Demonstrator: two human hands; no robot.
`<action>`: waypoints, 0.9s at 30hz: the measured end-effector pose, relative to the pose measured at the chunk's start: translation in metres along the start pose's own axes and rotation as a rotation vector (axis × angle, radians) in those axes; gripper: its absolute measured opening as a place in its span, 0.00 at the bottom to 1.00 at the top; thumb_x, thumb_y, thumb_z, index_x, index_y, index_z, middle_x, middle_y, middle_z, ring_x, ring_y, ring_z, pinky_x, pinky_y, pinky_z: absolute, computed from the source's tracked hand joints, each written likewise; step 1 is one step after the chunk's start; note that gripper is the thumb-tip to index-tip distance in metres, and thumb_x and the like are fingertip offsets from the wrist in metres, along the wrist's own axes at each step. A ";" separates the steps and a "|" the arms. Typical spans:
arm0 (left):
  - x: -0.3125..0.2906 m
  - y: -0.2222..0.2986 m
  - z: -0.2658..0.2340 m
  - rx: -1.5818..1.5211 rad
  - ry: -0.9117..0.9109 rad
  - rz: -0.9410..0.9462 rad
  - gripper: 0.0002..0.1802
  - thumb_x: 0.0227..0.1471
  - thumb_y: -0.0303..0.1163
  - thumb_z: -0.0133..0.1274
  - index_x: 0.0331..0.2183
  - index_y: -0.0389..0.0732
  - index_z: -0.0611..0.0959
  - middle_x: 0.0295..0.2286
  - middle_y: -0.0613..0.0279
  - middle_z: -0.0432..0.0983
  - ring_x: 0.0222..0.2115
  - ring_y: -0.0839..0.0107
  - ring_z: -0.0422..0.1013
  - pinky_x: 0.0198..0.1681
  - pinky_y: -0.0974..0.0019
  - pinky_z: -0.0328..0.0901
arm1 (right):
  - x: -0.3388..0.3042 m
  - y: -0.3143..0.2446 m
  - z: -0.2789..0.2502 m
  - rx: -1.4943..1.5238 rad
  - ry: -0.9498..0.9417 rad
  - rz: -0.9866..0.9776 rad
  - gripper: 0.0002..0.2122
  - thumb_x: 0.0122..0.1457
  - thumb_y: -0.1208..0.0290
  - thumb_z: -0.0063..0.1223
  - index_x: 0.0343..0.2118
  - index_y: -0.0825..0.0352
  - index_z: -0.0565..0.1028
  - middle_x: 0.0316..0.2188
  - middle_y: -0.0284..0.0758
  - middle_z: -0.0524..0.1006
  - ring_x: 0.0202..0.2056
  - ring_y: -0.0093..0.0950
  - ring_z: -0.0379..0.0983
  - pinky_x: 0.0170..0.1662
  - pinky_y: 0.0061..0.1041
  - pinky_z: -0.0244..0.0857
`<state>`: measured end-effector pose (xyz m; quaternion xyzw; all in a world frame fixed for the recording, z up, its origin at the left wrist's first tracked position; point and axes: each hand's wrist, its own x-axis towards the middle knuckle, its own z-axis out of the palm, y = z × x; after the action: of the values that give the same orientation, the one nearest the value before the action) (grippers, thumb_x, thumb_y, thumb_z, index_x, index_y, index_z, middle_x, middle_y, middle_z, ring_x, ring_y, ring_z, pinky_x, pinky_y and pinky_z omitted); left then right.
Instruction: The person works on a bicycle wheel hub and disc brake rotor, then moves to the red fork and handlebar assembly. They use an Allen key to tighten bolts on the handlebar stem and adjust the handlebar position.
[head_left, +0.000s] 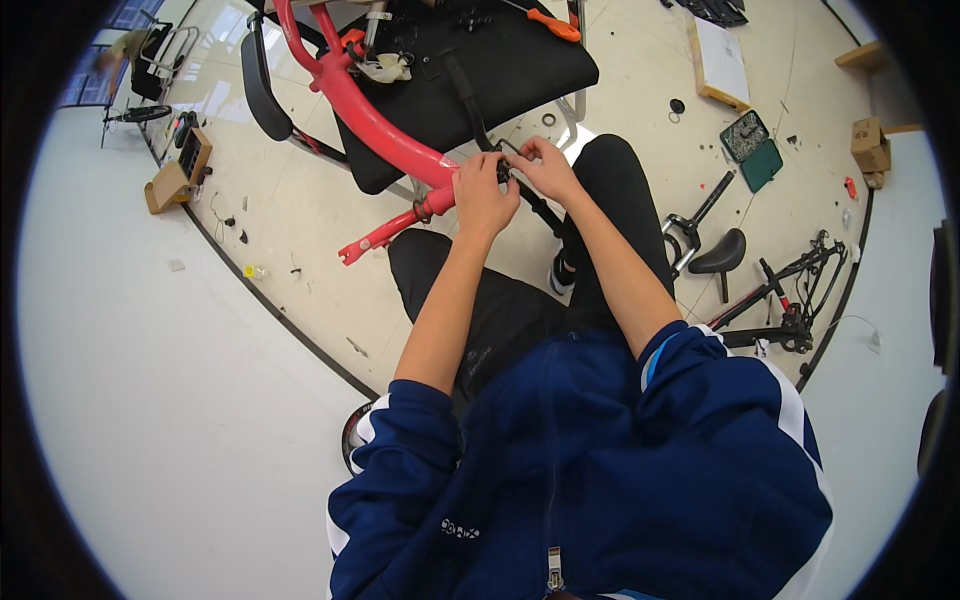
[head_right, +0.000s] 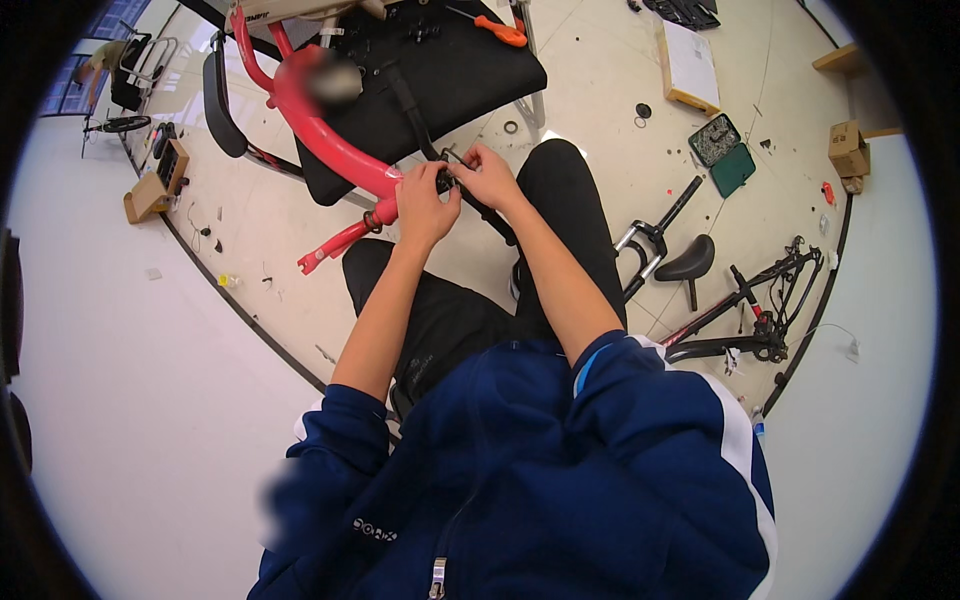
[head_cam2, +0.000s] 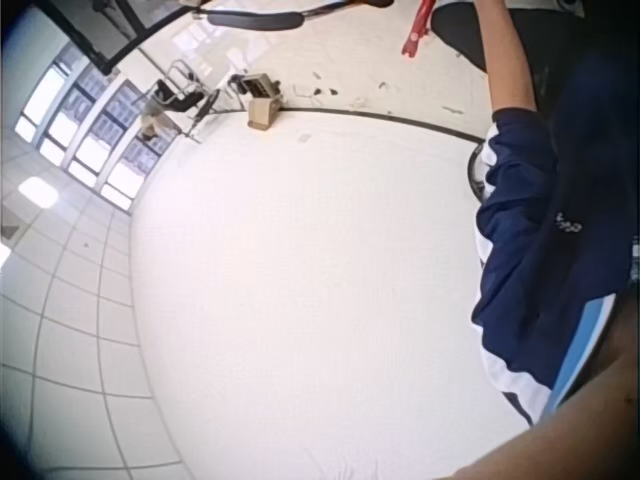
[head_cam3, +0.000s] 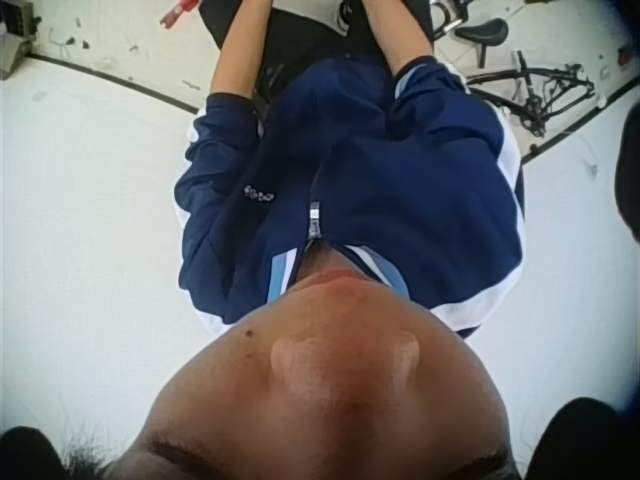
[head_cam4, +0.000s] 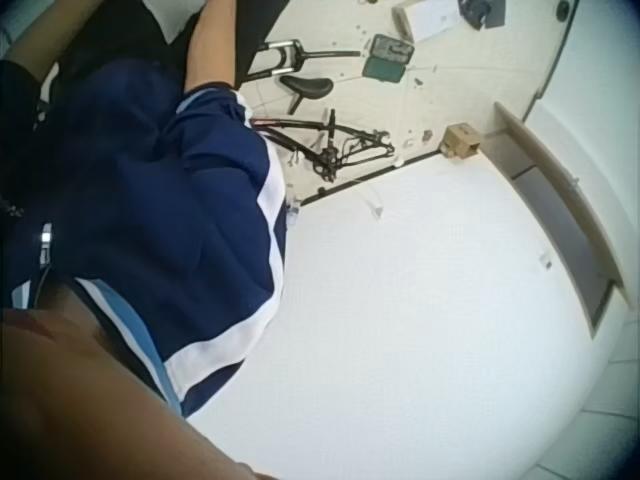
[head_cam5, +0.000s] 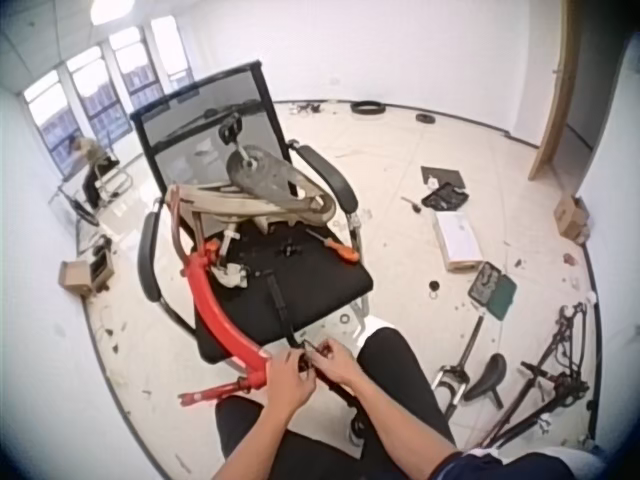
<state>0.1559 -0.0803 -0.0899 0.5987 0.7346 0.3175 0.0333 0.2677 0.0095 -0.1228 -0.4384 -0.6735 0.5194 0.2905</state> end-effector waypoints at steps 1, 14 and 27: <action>-0.001 -0.001 0.000 -0.001 0.004 0.005 0.20 0.39 0.31 0.59 0.39 0.41 0.77 0.35 0.57 0.73 0.41 0.56 0.69 0.43 0.56 0.60 | 0.001 -0.004 0.000 -0.037 -0.045 0.126 0.19 0.53 0.58 0.57 0.26 0.74 0.72 0.21 0.44 0.74 0.26 0.34 0.73 0.32 0.32 0.66; -0.002 -0.002 0.000 -0.012 -0.015 -0.001 0.20 0.39 0.31 0.59 0.39 0.42 0.77 0.35 0.57 0.74 0.40 0.56 0.69 0.44 0.56 0.60 | -0.001 0.013 0.003 0.088 -0.157 -0.068 0.09 0.59 0.68 0.53 0.32 0.70 0.71 0.22 0.29 0.71 0.25 0.20 0.65 0.29 0.22 0.60; 0.005 0.008 0.000 0.067 -0.014 0.058 0.12 0.45 0.34 0.59 0.37 0.45 0.83 0.39 0.62 0.75 0.43 0.63 0.69 0.48 0.56 0.56 | -0.007 -0.013 -0.029 0.394 0.050 0.303 0.17 0.63 0.60 0.46 0.26 0.69 0.76 0.18 0.28 0.69 0.17 0.16 0.60 0.21 0.18 0.55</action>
<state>0.1613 -0.0754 -0.0845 0.6227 0.7269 0.2895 0.0091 0.2921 0.0152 -0.1016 -0.4819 -0.4783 0.6673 0.3060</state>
